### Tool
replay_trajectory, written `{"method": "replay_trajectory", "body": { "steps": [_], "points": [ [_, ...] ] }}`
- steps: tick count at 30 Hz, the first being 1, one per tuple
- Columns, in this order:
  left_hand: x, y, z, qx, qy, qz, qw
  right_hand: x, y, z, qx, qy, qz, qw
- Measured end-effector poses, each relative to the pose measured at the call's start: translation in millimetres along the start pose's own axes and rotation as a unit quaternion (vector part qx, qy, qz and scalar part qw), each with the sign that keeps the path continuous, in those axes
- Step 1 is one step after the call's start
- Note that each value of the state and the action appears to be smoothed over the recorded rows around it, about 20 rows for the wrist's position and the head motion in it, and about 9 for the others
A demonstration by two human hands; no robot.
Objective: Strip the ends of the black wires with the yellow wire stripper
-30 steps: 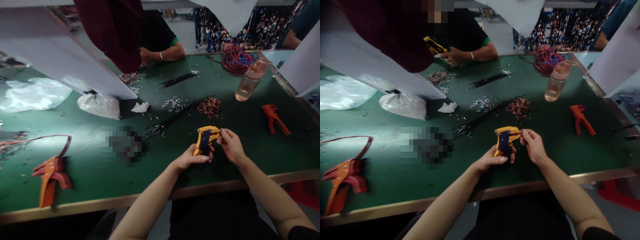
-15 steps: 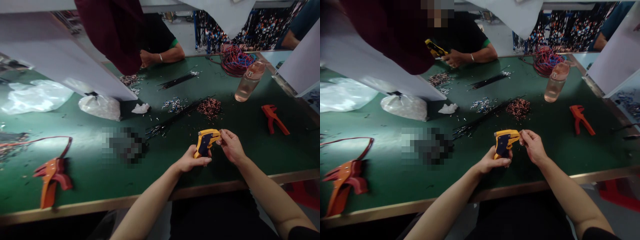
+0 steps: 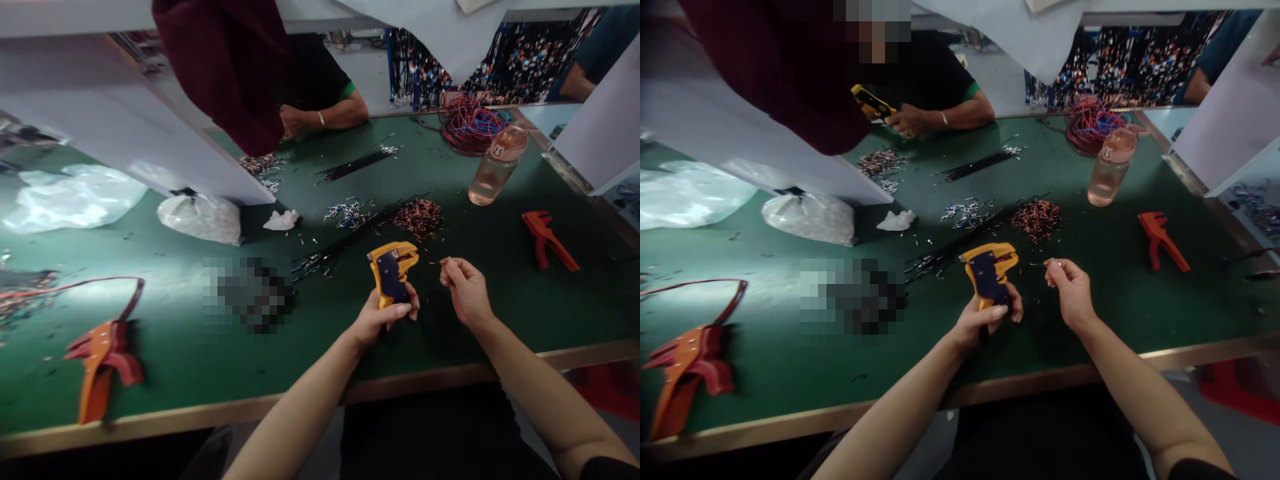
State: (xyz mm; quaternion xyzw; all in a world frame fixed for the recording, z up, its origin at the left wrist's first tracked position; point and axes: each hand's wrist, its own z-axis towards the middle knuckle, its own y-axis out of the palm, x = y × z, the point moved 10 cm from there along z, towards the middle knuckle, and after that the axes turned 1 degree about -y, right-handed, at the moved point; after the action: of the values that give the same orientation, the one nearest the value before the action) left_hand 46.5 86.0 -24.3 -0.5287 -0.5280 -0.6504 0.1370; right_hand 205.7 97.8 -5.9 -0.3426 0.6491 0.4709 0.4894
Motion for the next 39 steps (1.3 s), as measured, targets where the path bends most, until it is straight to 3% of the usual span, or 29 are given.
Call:
{"method": "replay_trajectory", "body": {
  "steps": [4, 10, 19, 25, 29, 32, 39],
  "points": [
    [15, -11.0, 1, 0.039, 0.055, -0.021, 0.998, -5, -2, -2, 0.005, -0.029, -0.063, 0.998],
    [14, -13.1, 5, 0.029, 0.083, -0.008, 0.996, -5, -2, -3, 0.004, -0.041, -0.117, 0.992],
    [10, -16.5, 2, 0.067, 0.027, 0.006, 0.997, -9, 0, -4, -0.002, -0.049, -0.152, 0.987],
    [8, -12.8, 3, 0.059, 0.010, 0.044, 0.997, -9, -2, 0, 0.003, -0.054, -0.150, 0.987],
    [12, -14.5, 2, 0.068, 0.015, 0.045, 0.997, -14, -15, 7, 0.044, -0.071, -0.116, 0.990],
    [21, -20.6, -1, 0.101, 0.027, 0.031, 0.994, -19, -26, 12, 0.077, -0.089, -0.095, 0.988],
    [24, -33.3, -1, 0.165, 0.020, 0.029, 0.986, -16, -16, 8, 0.031, -0.077, -0.127, 0.988]
  ]
}}
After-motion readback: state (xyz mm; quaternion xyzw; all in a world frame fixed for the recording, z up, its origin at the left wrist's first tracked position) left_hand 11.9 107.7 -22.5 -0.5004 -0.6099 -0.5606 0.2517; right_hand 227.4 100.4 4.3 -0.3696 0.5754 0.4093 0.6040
